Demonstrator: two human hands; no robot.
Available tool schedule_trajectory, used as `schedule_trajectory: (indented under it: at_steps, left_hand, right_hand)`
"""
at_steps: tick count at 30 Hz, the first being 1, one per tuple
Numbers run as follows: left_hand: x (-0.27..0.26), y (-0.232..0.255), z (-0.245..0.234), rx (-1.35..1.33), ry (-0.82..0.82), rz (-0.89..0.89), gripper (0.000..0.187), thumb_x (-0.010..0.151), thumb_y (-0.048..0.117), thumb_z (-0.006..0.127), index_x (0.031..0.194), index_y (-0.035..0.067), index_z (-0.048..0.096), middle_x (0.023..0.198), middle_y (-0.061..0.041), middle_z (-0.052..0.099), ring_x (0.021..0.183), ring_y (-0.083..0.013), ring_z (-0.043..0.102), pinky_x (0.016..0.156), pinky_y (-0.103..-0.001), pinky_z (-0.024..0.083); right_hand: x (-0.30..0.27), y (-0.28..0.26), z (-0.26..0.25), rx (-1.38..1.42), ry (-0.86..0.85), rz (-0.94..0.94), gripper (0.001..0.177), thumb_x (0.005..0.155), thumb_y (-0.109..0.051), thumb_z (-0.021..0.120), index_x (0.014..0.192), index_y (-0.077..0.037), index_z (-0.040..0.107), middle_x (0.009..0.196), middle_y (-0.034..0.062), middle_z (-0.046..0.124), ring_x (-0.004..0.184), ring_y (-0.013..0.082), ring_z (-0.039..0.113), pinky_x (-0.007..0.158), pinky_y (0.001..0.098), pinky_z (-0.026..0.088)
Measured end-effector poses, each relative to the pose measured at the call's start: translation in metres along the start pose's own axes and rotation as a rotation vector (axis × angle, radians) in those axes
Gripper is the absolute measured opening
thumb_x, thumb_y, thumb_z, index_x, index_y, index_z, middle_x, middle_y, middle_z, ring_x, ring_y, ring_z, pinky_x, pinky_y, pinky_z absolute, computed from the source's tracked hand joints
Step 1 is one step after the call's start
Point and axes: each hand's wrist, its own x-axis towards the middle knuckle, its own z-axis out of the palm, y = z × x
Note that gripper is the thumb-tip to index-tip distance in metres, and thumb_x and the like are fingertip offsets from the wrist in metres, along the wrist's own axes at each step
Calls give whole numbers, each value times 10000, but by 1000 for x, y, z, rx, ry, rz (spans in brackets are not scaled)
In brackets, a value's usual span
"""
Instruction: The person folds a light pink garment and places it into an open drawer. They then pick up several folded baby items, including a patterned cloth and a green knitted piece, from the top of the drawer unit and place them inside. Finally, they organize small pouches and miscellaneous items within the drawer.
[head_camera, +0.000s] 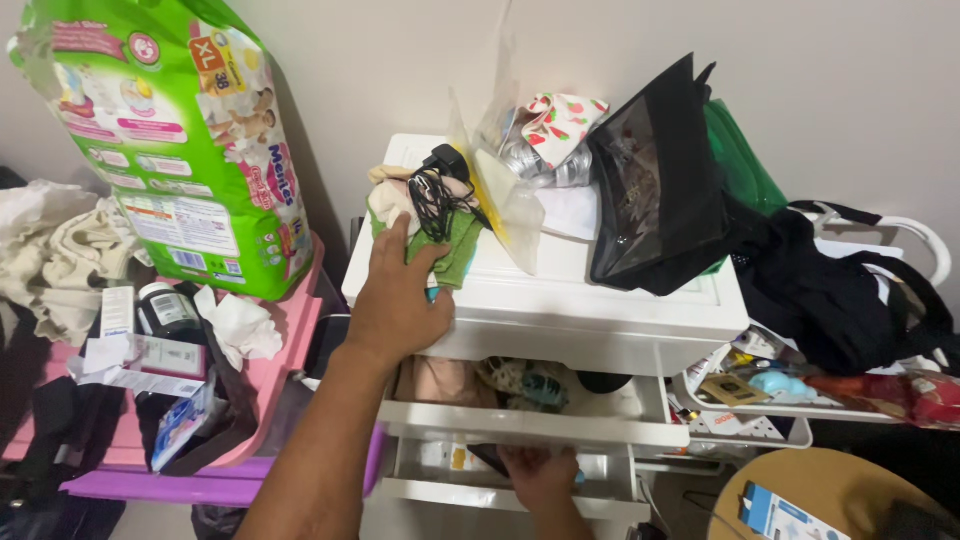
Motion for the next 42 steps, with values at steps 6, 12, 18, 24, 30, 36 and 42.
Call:
schedule_trajectory:
  at_steps: [6,12,18,24,30,36,42]
  left_hand:
    - [-1,3,-2,-16,-18,-39,495,795,244,750,1269,131,663,1584,-291,318,1427,-526,326,1122,-531,388]
    - [0,0,-2,-33,-17,-29,527,763,186,721,1283,133,654,1569,-301,324,1422,-523,323,1119,-528,372]
    - [-1,-10,4,-48,51,18,610,732,110,665,1335,50,596,1542,-297,373,1413,-491,378,1161,-524,362]
    - [2,-5,-6,-72,78,-37,572,741,79,632,1311,43,608,1557,-262,401,1411,-440,442,1134,-477,419]
    - [7,-7,-27,-114,-89,-184,427,836,74,656,1252,170,672,1605,-169,386,1332,-374,513,1002,-534,448]
    - [6,-17,-17,-38,49,-1,336,843,47,686,1166,133,718,1587,-201,389,1344,-424,495,985,-465,514]
    - [-9,-1,-11,13,29,-250,367,840,151,716,1206,136,716,1359,-244,500,1304,-442,485,1070,-496,433]
  right_hand:
    - [3,5,-7,-42,57,-27,779,1003,-673,388,1446,-34,426,1232,114,522,1173,295,559,1129,670,401]
    - [-11,7,-2,-29,113,-40,790,1005,-673,350,1487,-49,393,1347,118,519,1264,302,535,1174,636,348]
    - [28,-2,-29,-93,60,-32,681,1033,-589,331,1418,-45,472,1296,120,571,1207,312,581,1122,595,386]
    - [9,5,-37,-648,-15,5,400,1009,-379,510,1289,-97,550,1098,99,613,961,281,605,774,513,537]
    - [-154,12,100,-1363,-809,-712,228,1019,-241,656,952,-23,661,817,65,627,758,157,598,701,311,518]
    - [-273,26,311,-1630,-1114,-1792,277,964,-243,656,1202,-106,699,1254,170,638,1178,358,610,1017,439,481]
    - [-246,59,376,-2408,-1072,-1573,342,914,-409,632,1210,-280,745,1513,139,450,1359,389,466,1053,534,388]
